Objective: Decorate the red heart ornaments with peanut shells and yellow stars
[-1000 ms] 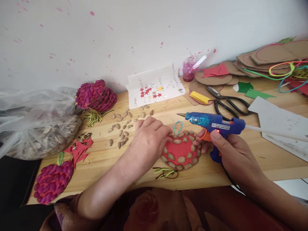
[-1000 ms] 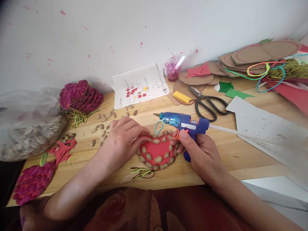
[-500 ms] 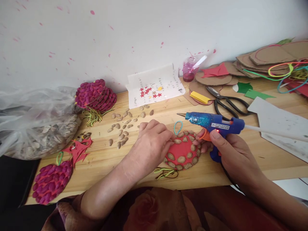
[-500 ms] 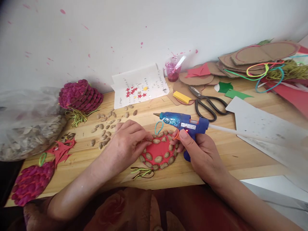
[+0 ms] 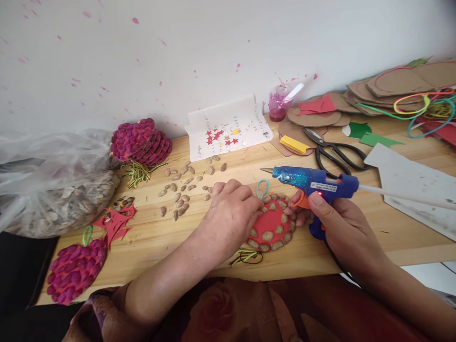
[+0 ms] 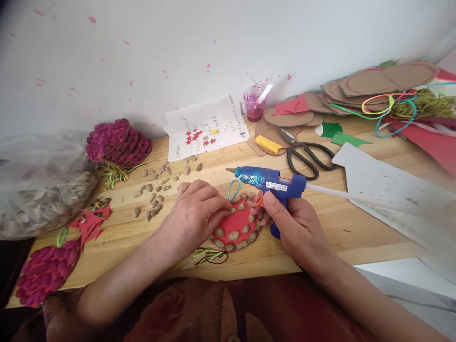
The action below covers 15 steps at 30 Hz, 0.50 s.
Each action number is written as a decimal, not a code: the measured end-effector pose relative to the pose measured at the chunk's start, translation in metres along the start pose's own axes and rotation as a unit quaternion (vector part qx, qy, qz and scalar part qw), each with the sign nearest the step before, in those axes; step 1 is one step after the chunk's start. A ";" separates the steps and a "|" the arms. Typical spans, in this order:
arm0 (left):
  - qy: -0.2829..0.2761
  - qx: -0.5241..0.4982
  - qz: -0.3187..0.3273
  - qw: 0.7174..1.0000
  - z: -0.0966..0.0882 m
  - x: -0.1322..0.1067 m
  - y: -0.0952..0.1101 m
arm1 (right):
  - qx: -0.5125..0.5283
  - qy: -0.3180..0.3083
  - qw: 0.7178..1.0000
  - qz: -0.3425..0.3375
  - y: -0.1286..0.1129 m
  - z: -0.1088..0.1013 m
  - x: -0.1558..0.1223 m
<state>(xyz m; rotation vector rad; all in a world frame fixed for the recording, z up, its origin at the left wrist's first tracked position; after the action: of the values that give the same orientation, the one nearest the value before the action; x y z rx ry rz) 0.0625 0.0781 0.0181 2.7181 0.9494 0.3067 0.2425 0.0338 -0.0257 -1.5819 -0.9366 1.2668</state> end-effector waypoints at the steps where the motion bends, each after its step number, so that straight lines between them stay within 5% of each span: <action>1: -0.003 0.003 -0.001 1.000 0.001 0.001 0.000 | 0.001 -0.001 1.000 0.000 0.001 0.000 0.000; 15: 0.006 0.074 0.033 0.997 0.007 0.000 0.004 | 0.021 -0.025 0.999 -0.002 0.004 0.002 0.002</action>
<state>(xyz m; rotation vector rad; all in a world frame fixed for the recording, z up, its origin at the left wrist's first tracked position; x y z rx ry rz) 0.0672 0.0740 0.0123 2.8903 0.9199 0.2761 0.2409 0.0350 -0.0307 -1.5218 -0.9388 1.3208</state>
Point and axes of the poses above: each hand's wrist, its own x-axis towards the middle knuckle, its own z-axis out of the palm, y = z × x, the point moved 6 cm from there along x, towards the middle knuckle, and after that the axes turned 7 degrees about z, right-handed, at the moved point
